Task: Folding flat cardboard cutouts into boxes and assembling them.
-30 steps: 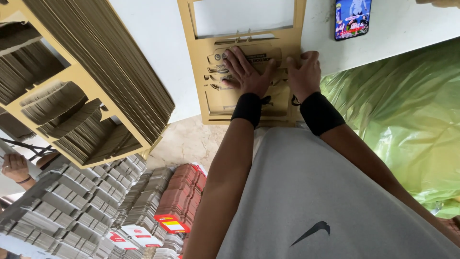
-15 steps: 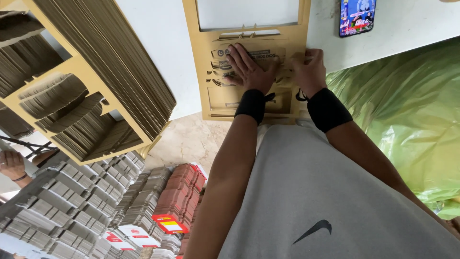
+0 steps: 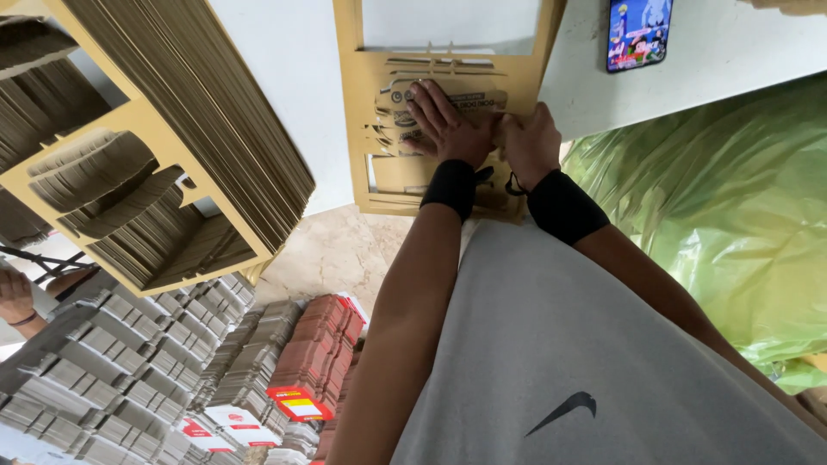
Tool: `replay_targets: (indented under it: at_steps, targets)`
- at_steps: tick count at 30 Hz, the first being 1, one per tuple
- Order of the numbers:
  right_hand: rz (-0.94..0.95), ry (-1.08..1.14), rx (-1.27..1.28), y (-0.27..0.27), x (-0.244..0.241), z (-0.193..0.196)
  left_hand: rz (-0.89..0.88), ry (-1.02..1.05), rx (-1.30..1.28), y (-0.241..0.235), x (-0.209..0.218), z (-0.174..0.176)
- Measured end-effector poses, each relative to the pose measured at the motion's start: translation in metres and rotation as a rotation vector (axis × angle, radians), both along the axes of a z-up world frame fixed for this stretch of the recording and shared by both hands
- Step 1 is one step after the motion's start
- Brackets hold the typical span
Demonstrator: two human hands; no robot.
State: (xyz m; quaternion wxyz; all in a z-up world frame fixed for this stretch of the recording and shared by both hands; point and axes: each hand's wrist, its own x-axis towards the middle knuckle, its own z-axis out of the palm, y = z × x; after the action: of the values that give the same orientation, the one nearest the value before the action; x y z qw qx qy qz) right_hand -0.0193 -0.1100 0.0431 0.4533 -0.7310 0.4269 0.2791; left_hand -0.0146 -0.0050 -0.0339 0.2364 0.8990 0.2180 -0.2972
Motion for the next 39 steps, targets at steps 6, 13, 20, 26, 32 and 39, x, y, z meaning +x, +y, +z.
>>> replay_targets:
  at_steps: [6,13,20,26,32,39]
  targets:
    - [-0.321,0.026,0.207,0.005,0.009,-0.012,-0.021,0.099,-0.031,0.001,0.009,0.017]
    - [-0.181,-0.075,0.080,-0.010,-0.017,-0.083,-0.011,0.113,-0.046,0.004,0.008,0.005]
    - [-0.594,0.188,0.329,-0.014,0.011,-0.055,-0.030,-0.097,0.050,0.003,-0.012,-0.031]
    - [-0.681,0.220,0.457,-0.022,0.006,-0.068,-0.061,0.103,0.029,0.005,0.006,-0.002]
    - [-0.594,0.176,0.556,-0.040,0.017,-0.010,-0.062,0.037,0.084,0.001,-0.002,-0.019]
    - [0.095,-0.366,0.140,-0.051,-0.020,-0.095,-0.144,0.025,-0.079,0.021,-0.009,-0.021]
